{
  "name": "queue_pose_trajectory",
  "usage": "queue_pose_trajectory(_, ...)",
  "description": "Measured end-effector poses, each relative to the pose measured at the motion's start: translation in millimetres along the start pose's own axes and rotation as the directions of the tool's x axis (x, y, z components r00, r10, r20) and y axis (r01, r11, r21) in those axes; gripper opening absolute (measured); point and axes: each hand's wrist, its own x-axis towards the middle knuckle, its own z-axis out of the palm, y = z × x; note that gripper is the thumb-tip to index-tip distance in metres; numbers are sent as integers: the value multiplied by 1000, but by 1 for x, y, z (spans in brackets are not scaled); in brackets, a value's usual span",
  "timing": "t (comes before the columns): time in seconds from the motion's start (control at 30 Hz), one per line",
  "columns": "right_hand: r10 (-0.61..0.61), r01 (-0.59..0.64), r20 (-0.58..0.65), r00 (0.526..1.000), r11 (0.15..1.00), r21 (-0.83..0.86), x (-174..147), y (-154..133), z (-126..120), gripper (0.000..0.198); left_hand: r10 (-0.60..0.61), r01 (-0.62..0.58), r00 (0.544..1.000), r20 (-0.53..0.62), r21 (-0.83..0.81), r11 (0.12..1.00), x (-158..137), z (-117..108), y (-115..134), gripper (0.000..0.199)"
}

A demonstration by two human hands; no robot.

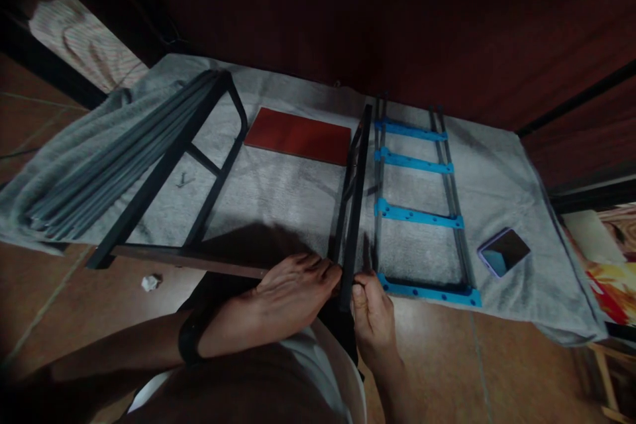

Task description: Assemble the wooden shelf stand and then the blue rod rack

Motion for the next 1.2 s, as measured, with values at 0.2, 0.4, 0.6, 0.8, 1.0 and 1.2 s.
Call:
queue_pose_trajectory(0.2,93,-96,39,995,994,57,-1,-3,2,26,-14,17,999,48,-49,999,2,-6,2,23)
queue_pose_trajectory(0.4,162,-169,70,984,978,119,-2,-7,2,30,-8,9,999,35,-44,999,2,-3,1,20)
queue_pose_trajectory(0.6,196,-202,54,979,968,148,-1,-11,4,30,-20,15,999,-50,-111,994,2,11,-2,17)
queue_pose_trajectory(0.8,163,-170,61,985,975,144,-4,-7,4,28,-29,23,998,-59,-99,995,2,7,-1,18)
queue_pose_trajectory(1.0,62,-75,163,985,994,78,2,0,-9,25,-14,15,1000,10,-103,995,3,0,-1,15)
queue_pose_trajectory(1.2,67,-81,178,982,994,71,5,0,-10,27,-11,10,1000,-28,-36,999,-3,1,0,19)
